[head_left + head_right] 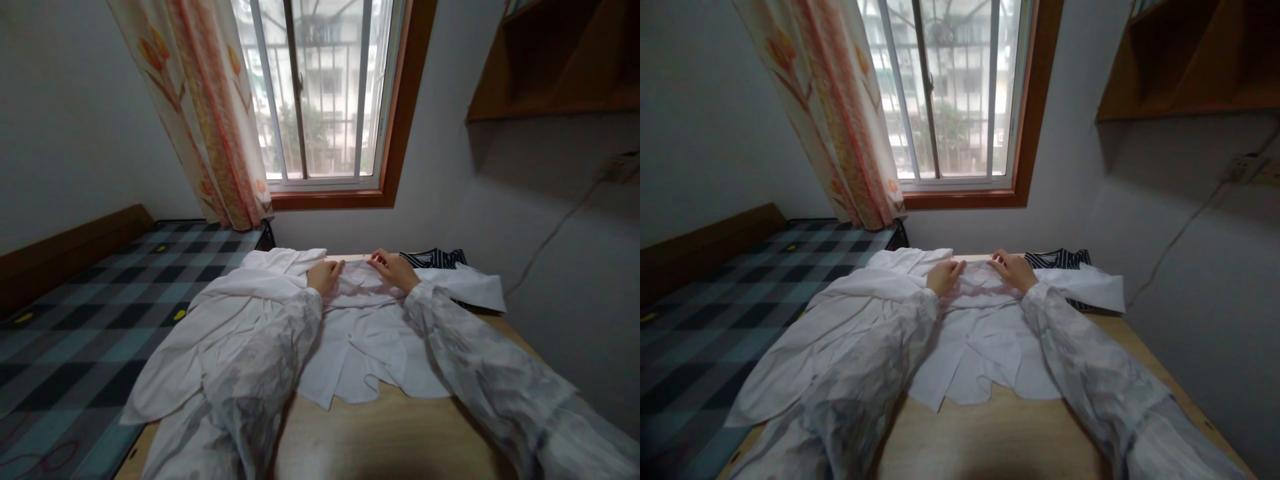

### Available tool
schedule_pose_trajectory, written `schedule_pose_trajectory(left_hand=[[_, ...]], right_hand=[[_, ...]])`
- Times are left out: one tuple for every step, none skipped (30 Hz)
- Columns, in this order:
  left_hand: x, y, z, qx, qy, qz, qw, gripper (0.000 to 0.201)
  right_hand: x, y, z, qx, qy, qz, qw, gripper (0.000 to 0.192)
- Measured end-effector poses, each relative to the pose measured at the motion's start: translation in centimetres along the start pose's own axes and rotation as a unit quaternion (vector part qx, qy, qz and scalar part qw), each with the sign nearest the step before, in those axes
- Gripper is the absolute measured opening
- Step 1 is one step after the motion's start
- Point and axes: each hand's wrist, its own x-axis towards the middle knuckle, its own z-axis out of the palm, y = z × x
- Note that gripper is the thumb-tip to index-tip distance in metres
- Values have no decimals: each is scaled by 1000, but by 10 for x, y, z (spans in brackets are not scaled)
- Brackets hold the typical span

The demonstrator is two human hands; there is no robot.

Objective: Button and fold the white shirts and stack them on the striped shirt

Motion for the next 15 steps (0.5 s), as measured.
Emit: schedule_pose_trajectory(left_hand=[[4, -3, -2, -18, -7, -5, 1000, 53], [8, -7, -3, -41, -14, -14, 999, 55], [12, -10, -4, -69, -21, -25, 997, 56], [16, -14, -4, -97, -26, -38, 994, 56], [19, -17, -4, -122, -29, -50, 991, 56], [21, -20, -3, -142, -30, -60, 988, 57], [23, -22, -1, -153, -28, -68, 986, 59], [24, -25, 1, -160, -28, -72, 984, 60], [24, -27, 3, -175, -32, -77, 981, 62], [24, -29, 5, -202, -43, -82, 975, 63], [23, -31, 6, -234, -58, -88, 967, 64], [21, -33, 8, -265, -75, -93, 957, 64], [19, -36, 8, -293, -96, -93, 947, 63], [17, -39, 9, -313, -119, -86, 938, 62], [14, -41, 9, -320, -140, -74, 934, 62]], right_hand=[[-1, 3, -4, 9, -22, -24, 999, 42], [-2, 6, -8, 13, -44, -53, 998, 45], [-4, 9, -12, 10, -63, -82, 995, 49], [-6, 12, -14, 1, -76, -108, 991, 55], [-9, 15, -15, -11, -86, -126, 988, 61], [-11, 18, -15, -22, -92, -134, 986, 66], [-12, 21, -13, -28, -94, -134, 986, 65], [-13, 23, -10, -29, -90, -127, 987, 59], [-13, 25, -7, -23, -78, -114, 990, 50], [-12, 27, -2, -9, -62, -96, 993, 43], [-10, 28, 2, 12, -44, -74, 996, 39], [-7, 30, 6, 40, -28, -51, 998, 39], [-3, 31, 9, 70, -16, -28, 997, 40], [1, 32, 12, 100, -12, -5, 995, 42], [5, 33, 14, 126, -14, 13, 992, 44]])
